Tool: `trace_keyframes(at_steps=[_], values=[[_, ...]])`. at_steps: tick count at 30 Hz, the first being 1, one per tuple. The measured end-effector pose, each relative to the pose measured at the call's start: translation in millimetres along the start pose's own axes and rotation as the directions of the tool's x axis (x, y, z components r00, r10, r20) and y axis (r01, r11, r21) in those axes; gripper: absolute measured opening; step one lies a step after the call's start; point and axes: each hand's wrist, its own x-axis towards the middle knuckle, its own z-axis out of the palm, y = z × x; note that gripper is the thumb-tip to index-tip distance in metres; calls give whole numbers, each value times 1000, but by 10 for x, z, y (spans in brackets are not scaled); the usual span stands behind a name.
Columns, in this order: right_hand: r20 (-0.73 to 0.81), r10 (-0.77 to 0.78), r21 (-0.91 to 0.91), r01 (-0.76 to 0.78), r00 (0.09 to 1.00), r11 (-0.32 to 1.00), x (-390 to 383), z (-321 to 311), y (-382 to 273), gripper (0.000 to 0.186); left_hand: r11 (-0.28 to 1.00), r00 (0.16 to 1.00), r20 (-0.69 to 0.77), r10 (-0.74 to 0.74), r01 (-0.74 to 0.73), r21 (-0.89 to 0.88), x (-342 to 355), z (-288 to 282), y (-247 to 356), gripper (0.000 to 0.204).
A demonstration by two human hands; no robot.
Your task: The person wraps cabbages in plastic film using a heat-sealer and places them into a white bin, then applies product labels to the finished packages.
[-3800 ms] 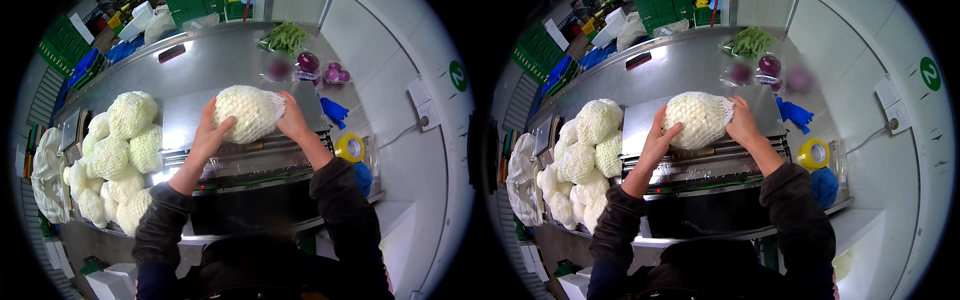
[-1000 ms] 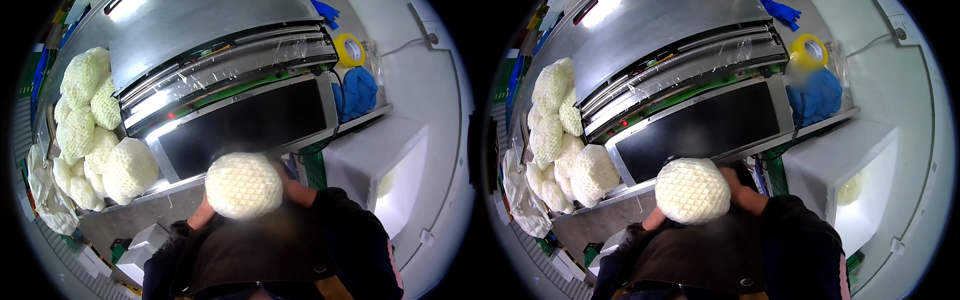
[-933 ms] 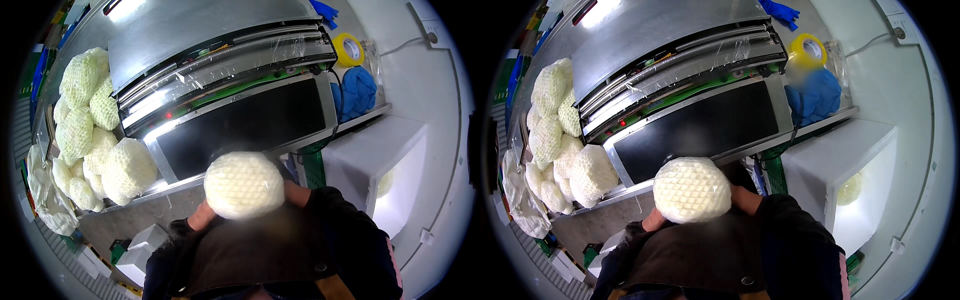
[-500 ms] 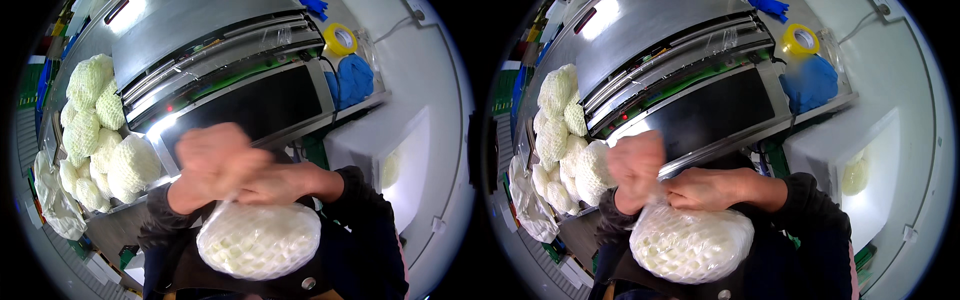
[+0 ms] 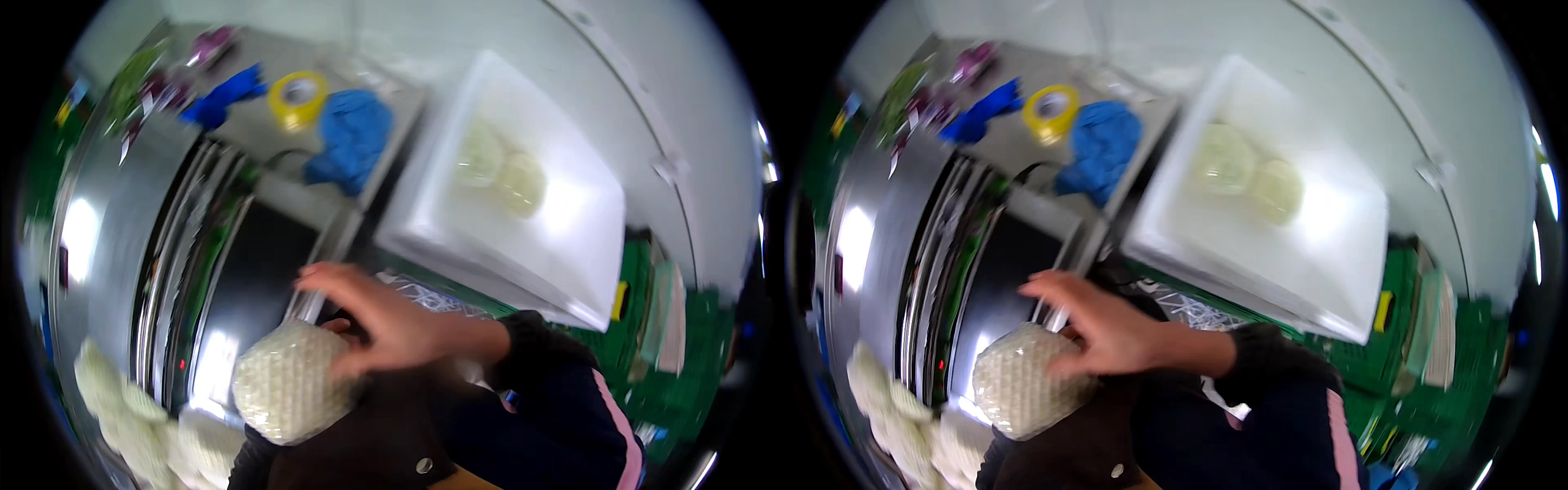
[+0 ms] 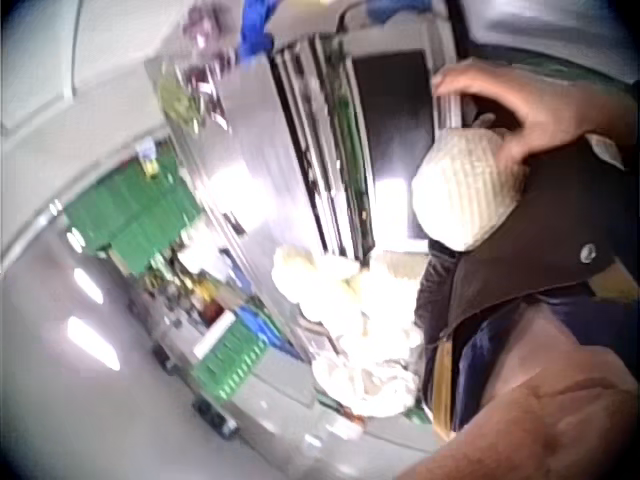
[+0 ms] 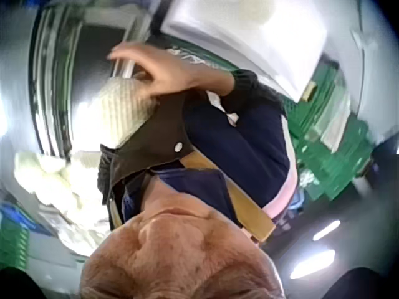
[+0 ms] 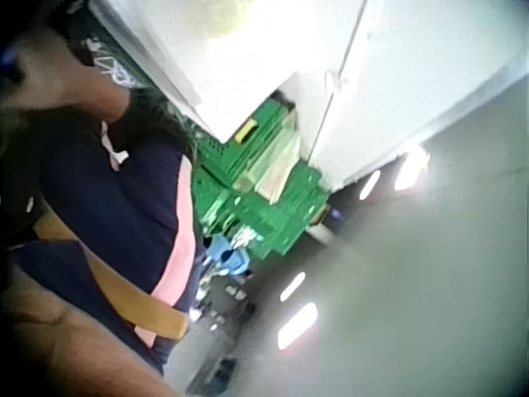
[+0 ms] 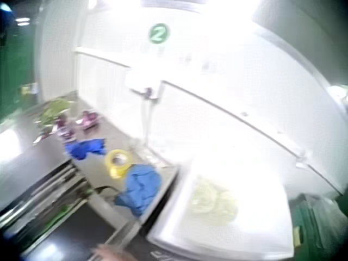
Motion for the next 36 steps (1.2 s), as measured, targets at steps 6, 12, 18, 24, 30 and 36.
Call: trace_keyframes(at_steps=[6,12,18,24,30,36], values=[[92,-10,100,1,996,995,-7,-557,-165,91,990,983,-139,-124,132,49,683,415,-86,62],[-801,259,313,9,539,950,-1175,-1795,-57,76,436,951,115,286,-236,868,1306,931,-127,64],[-911,292,252,167,-292,953,-2533,-3310,1171,71,-771,779,616,-113,-460,441,1822,1176,0,50],[-779,144,389,-290,-611,874,-2841,-3615,2398,79,-886,879,438,-186,-343,312,2081,861,-83,58],[-707,629,656,-632,-323,413,-2887,-3542,2140,80,-877,908,381,-172,-317,361,2135,861,-71,56],[-896,-226,-384,-923,381,-34,-2586,-3733,2508,67,-900,915,386,-116,-262,349,2104,786,-39,56]])
